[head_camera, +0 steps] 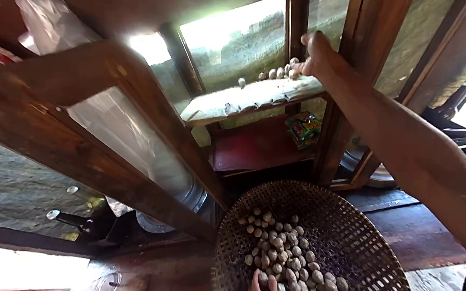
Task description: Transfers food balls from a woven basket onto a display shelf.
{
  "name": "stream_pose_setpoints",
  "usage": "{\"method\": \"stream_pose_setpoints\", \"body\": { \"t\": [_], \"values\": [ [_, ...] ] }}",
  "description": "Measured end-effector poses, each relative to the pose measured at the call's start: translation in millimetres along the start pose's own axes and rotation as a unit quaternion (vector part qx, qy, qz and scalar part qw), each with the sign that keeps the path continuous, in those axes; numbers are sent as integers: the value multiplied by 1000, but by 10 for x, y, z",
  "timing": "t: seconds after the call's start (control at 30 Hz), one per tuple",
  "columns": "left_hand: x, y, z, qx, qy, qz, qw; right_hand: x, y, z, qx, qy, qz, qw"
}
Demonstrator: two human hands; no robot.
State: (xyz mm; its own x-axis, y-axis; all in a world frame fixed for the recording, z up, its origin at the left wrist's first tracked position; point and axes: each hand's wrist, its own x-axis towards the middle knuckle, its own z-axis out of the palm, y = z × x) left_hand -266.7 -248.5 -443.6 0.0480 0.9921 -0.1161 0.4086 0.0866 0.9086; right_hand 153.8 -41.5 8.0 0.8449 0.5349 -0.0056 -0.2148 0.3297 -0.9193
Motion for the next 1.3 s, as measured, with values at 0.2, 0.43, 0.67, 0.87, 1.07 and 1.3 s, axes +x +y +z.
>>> {"method": "stream_pose_setpoints", "body": {
  "t": [0.2,0.43,0.67,0.87,1.07,1.3],
  "values": [
    [55,11,-88,-16,2,-49,999,-1486,670,-720,-169,-168,-188,953],
    [135,69,-149,-19,-12,-49,999,-2451,3184,-2217,-517,-350,79,777],
    [167,116,-87,-10,-21,-12,1000,-2773,3790,-2033,-625,-363,108,683],
    [139,166,-87,-6,-33,-5,999,-2943,3792,-1836,-640,-362,87,672],
    [134,139,-135,-5,-46,-6,999,-2958,3787,-1851,-641,-401,119,643],
    [102,157,-236,1,-57,-15,998,-2823,3803,-1765,-657,-398,137,625]
  ]
}}
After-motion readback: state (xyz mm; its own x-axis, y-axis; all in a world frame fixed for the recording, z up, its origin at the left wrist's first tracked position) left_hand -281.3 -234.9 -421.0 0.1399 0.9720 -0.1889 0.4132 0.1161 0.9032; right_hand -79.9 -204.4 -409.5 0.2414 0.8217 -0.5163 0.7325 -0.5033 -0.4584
